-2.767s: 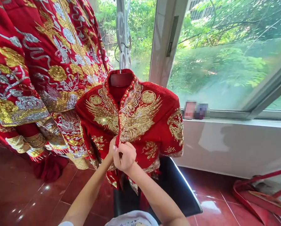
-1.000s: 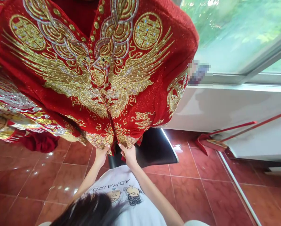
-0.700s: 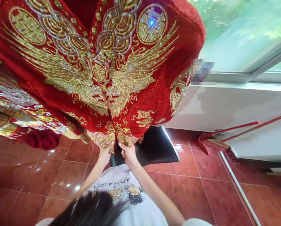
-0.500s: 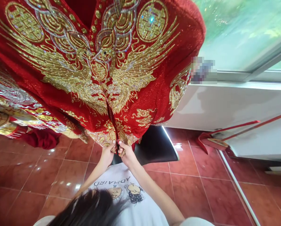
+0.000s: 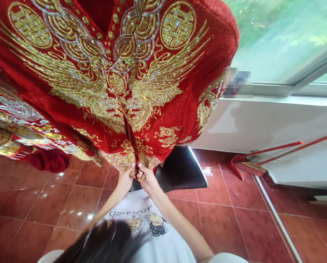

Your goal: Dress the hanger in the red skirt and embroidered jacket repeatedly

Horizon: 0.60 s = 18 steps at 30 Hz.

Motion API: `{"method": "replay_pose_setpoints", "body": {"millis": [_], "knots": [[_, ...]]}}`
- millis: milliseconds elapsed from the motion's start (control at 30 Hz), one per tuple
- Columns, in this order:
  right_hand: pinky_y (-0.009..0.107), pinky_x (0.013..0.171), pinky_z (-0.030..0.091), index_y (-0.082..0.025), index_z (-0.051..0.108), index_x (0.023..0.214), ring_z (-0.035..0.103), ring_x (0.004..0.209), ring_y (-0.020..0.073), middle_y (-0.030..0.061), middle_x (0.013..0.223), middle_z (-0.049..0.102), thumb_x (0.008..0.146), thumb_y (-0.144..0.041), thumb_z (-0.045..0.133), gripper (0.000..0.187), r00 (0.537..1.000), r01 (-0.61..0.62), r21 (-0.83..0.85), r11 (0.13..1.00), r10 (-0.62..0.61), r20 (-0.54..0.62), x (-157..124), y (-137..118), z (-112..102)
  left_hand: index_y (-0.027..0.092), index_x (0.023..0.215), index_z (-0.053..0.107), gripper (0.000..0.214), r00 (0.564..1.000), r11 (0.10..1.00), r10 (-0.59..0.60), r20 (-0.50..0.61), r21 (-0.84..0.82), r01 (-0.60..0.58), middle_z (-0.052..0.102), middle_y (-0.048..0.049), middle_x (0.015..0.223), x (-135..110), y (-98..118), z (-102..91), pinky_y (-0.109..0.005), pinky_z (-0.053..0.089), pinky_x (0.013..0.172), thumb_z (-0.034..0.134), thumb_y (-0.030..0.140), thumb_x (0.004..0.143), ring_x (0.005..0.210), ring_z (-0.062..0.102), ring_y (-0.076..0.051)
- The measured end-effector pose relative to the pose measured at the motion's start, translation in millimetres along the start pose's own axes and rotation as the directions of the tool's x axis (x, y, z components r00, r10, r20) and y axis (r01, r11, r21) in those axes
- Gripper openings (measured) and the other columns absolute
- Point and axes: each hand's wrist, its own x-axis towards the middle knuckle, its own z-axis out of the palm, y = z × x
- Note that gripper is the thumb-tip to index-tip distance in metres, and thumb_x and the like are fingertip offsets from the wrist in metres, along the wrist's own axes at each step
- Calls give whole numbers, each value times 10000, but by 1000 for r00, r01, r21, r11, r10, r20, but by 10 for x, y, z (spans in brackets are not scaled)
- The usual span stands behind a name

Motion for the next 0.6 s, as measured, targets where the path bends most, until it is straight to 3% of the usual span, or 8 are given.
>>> {"method": "replay_pose_setpoints", "body": {"millis": [233, 433, 600], "knots": [[124, 352, 318, -158, 531, 599, 341, 380, 17, -88, 421, 421, 560, -156, 819, 291, 1000, 10, 17, 1000, -10, -20, 4, -6, 73, 173, 819, 633, 390, 987, 985, 155, -33, 87, -152, 665, 4, 734, -7, -6, 18, -358, 481, 891, 862, 309, 534, 886, 654, -200], [123, 342, 306, -166, 484, 545, 325, 361, 15, -89, 395, 388, 589, -136, 788, 309, 1000, -3, 2, 1000, 3, -13, 45, -31, 148, 159, 836, 643, 401, 966, 953, 248, -79, 197, -228, 697, -25, 832, 14, 8, -9, -334, 502, 815, 855, 317, 535, 791, 648, -177], [130, 342, 316, -168, 499, 571, 350, 360, 19, -92, 410, 406, 598, -157, 790, 292, 999, 29, -5, 1000, -29, -25, 78, -10, 188, 162, 873, 632, 432, 982, 981, 175, -69, 98, -168, 694, -26, 833, 27, -18, -1, -345, 511, 780, 855, 339, 549, 737, 648, -171]]}}
